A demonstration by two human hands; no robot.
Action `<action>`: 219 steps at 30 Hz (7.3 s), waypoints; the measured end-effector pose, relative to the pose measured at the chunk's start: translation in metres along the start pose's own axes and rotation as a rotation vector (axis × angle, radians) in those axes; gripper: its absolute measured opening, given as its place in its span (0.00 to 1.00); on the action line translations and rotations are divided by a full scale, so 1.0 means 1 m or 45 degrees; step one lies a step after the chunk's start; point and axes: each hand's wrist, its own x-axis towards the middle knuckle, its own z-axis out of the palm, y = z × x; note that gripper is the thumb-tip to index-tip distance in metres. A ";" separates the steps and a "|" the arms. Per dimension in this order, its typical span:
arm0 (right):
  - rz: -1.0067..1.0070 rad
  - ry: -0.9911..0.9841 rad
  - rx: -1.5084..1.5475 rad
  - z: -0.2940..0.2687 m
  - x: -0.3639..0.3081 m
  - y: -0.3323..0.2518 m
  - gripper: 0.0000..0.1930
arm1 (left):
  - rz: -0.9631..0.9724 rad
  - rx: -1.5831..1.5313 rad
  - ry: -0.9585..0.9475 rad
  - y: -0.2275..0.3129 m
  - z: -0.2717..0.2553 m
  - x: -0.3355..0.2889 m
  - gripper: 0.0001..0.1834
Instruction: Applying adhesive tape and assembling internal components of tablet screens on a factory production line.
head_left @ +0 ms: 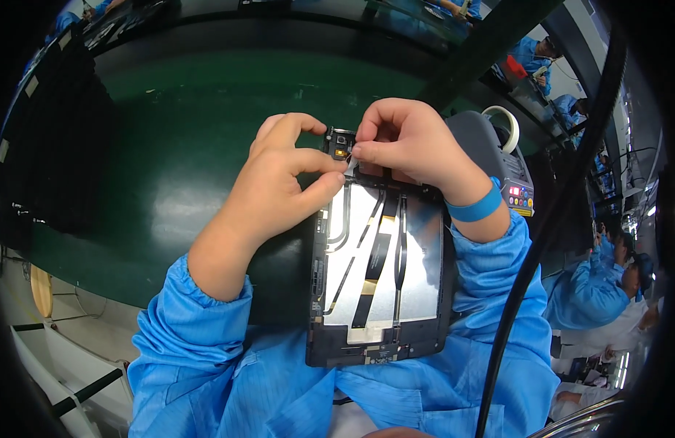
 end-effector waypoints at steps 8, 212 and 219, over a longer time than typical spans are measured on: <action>-0.586 0.049 -0.387 0.006 0.001 0.011 0.06 | -0.015 -0.063 -0.027 -0.003 0.000 0.001 0.08; -0.305 0.598 -0.255 0.070 -0.209 0.068 0.44 | -0.688 -1.123 -0.296 0.066 0.029 -0.075 0.40; -0.590 0.600 -0.186 0.077 -0.208 0.047 0.44 | -0.570 -1.193 0.021 0.099 0.003 -0.086 0.38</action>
